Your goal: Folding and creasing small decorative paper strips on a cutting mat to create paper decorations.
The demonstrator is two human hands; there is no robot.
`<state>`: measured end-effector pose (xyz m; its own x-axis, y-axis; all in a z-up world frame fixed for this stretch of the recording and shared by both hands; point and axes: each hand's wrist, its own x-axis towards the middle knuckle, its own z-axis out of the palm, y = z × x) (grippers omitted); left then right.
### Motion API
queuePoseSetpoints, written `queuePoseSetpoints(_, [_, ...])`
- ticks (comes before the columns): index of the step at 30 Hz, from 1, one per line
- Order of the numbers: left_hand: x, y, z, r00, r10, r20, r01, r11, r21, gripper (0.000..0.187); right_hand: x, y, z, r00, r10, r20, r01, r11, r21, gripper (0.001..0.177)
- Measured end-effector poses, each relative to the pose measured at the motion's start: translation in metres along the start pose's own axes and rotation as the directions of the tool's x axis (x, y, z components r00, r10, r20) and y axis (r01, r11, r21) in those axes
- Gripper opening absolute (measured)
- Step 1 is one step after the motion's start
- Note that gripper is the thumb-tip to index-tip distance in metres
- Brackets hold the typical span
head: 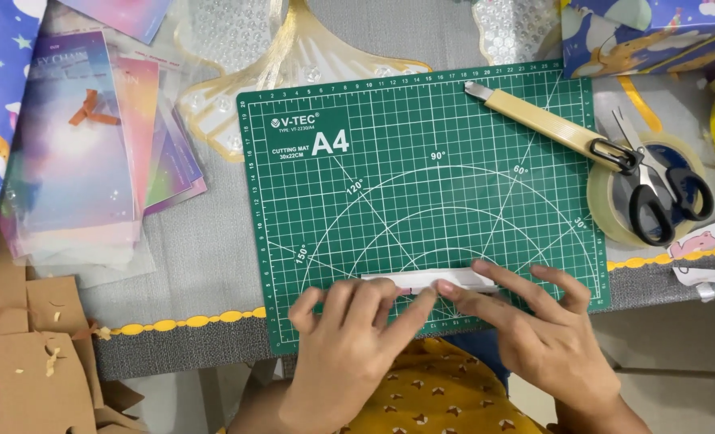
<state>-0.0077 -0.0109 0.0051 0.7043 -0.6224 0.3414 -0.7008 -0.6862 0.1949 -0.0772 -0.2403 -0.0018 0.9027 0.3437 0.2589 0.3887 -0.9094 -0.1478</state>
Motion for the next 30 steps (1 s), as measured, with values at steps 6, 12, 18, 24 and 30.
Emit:
queuePoseSetpoints(6, [-0.012,0.003,0.008,0.994,0.096,0.052,-0.104,0.979,0.174,0.051,-0.016,0.008,0.004,0.989,0.057,-0.134,-0.062,0.997,-0.034,0.032])
queuePoseSetpoints(12, [-0.028,-0.008,0.008,1.000,-0.025,0.018,0.017,0.940,0.340,0.059,-0.024,0.011,0.005,0.983,0.101,-0.151,-0.111,0.992,-0.060,0.026])
queuePoseSetpoints(18, [-0.048,-0.016,0.000,0.990,-0.142,0.020,0.119,0.891,0.438,0.074,-0.028,0.012,0.005,0.976,0.163,-0.142,-0.167,0.986,-0.017,0.028])
queuePoseSetpoints(24, [-0.047,-0.025,-0.001,0.979,-0.195,-0.057,0.201,0.972,0.126,0.068,-0.028,0.016,0.000,0.925,0.313,-0.217,-0.281,0.946,0.165,0.018])
queuePoseSetpoints(30, [-0.029,-0.017,-0.007,0.963,-0.259,-0.075,0.257,0.966,-0.028,0.024,0.019,0.009,-0.011,0.843,0.504,0.187,-0.537,0.779,0.322,0.071])
